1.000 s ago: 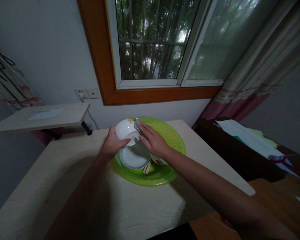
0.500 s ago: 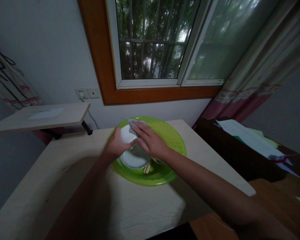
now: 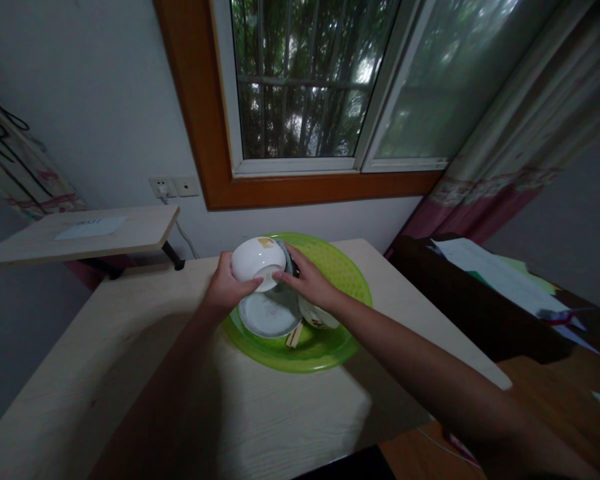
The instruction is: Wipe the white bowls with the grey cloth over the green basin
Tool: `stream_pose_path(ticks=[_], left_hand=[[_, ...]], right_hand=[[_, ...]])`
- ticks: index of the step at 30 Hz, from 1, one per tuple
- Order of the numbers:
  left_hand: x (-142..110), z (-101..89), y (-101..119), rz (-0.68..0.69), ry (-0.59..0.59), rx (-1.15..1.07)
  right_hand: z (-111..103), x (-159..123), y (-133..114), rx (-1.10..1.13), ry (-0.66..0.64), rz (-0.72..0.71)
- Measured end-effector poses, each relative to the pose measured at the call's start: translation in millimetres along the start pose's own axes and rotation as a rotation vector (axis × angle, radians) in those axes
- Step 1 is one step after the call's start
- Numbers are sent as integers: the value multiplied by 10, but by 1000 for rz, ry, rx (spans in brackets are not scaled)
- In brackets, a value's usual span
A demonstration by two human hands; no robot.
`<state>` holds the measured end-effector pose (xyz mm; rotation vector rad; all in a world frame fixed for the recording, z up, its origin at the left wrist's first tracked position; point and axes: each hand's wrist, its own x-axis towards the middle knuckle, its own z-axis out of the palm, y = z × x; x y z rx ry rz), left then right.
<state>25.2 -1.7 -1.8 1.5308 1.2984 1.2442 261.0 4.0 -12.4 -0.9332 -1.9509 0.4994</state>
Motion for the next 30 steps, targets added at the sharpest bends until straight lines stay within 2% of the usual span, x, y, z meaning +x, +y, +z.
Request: stream_pose_path(ticks=[7,13,25,30], left_hand=[[-37,30,86,50,-35,28],[-79,31,173,70,-67,93],[-78,5,241,56,-160,45],[-81,-6,237,80,-143,106]], right_hand=[[-25,-30,3,-29,38,-32],[-59,-35,-63,-143,29,-177],[-102,-38,-245,-362,-29,-340],[-77,-23,-301,-370,-46,-445]])
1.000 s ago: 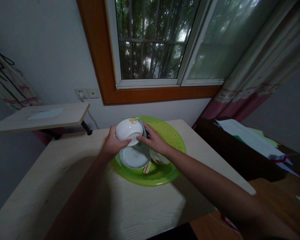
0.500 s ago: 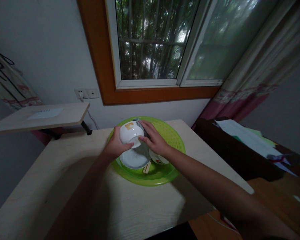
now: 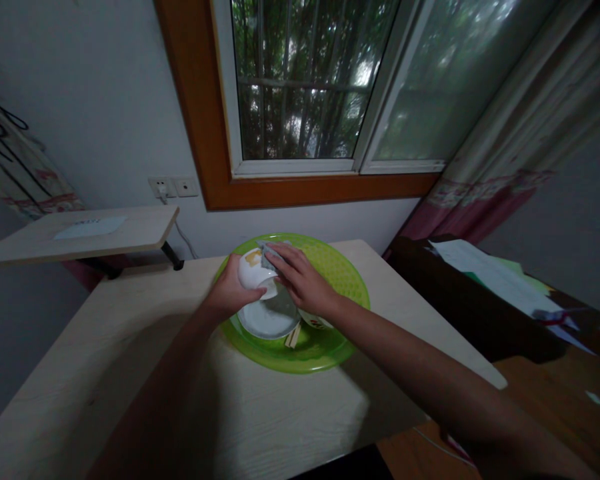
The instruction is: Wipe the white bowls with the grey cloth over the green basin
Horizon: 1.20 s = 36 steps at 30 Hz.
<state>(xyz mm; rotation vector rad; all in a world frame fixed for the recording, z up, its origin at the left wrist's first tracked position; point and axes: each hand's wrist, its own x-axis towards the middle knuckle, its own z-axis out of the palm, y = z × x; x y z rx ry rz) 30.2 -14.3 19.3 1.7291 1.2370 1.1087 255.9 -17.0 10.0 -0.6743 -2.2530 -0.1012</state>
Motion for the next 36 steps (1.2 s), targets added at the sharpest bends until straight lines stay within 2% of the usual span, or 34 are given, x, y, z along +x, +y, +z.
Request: stream_pose_path(ticks=[3,7,13,17,22,26,31,36], left_hand=[[-4,6,-4,7,31,85],[-1,5,-18,11,55,92],[70,-31,-194,-15,103,-96],[127,-34,-288,-64,176,-329],[120,4,-208,-94,202,-545],[94,10,-159,-95,157,-444],[50,-6,-116,-57,89,-111],[11,-4,-67,-10,104,73]], right_hand=[[1,28,-53,5,-34,-71],[-11,68,-117,-9,-86,-47],[-8,33,-34,36,9,99],[27,-47,64,71,22,232],[6,-43,12,58,-24,158],[-30,24,-86,9,-49,43],[-18,69,-165,-44,-131,-92],[20,78,-160,-46,-92,-72]])
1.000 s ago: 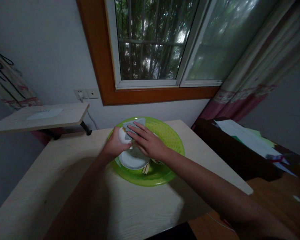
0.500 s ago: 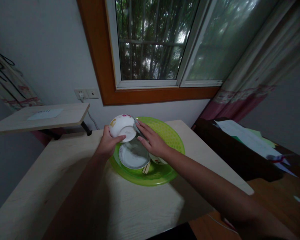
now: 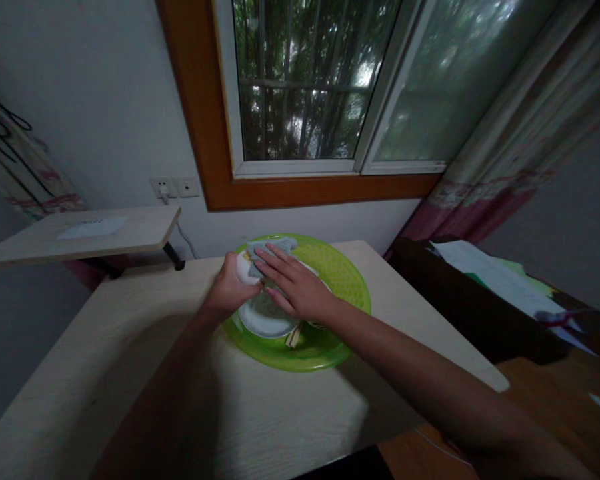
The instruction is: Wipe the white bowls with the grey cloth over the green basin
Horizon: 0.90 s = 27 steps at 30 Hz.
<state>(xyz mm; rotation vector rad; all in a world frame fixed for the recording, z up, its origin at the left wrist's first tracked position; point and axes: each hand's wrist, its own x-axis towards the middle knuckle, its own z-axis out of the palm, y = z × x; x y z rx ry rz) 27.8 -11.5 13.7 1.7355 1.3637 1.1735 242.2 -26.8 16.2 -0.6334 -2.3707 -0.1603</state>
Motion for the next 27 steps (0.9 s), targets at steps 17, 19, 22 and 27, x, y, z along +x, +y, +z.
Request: stream_pose_path(ticks=[17,19,22,27], left_hand=[[57,-7,-114,-87,-42,-356],[50,2,-90,-84,-43,-345],[40,22,-51,-75,-43,-325],[23,52,-13,-34,-37,-234]], right_hand=[[149,-121,312,386,169,455],[153,-127,314,393,184,470],[148,-142,329,376,212,468],[99,-161,308,279,174,363]])
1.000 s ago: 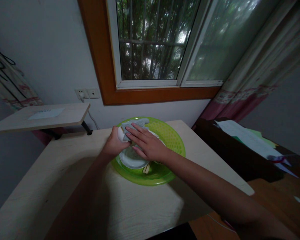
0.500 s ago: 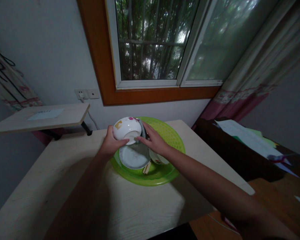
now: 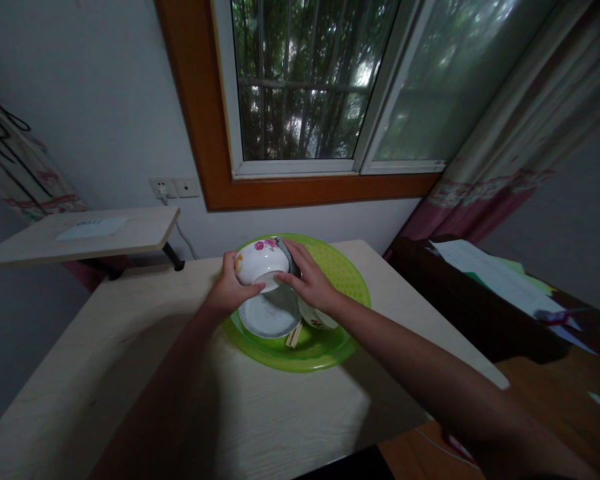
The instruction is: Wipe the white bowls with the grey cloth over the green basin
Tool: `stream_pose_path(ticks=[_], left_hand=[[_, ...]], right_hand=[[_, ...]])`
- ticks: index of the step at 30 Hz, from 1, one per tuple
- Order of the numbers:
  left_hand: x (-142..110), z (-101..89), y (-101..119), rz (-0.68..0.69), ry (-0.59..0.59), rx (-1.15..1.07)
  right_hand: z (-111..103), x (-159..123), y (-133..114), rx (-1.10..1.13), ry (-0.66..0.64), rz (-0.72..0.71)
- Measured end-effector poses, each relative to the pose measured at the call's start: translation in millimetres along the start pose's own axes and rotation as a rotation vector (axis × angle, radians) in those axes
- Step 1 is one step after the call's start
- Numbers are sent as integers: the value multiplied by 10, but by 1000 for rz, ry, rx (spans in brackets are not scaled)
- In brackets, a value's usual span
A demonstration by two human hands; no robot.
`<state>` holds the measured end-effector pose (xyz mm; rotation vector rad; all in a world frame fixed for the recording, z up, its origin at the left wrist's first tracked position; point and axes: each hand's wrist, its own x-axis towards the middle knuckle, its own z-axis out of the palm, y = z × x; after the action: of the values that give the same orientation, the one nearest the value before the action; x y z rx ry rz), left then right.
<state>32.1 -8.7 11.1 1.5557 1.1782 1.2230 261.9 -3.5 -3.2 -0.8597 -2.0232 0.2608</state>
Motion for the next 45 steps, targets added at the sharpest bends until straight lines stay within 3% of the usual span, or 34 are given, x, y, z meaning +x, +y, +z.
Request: stream_pose_path(ticks=[6,12,17,20,24,29,32,38,45], left_hand=[[-33,-1,9,44,-1,227],[-23,0,-66,97,2,278],[-38,11,-62,166,5,316],[-39,6,-52,183,16,310],[-13,0,-81,191,58,277],[4,-11,-89,70,82,242],[7,-26,-75,33,84,233],[14,-30,-77,5,91,159],[43,-64,-153,17,55,30]], right_hand=[[-25,-7,-90,-202,-88,-169],[-18,25,-186,-305,-95,-249],[3,21,-324,-344,-213,-385],[10,27,-388,-324,-255,-365],[2,49,-347,-205,-184,-243],[-7,45,-136,-99,-66,-26],[-6,30,-67,-84,-57,17],[-24,23,-202,-130,-81,-120],[-7,37,-377,-214,-250,-317]])
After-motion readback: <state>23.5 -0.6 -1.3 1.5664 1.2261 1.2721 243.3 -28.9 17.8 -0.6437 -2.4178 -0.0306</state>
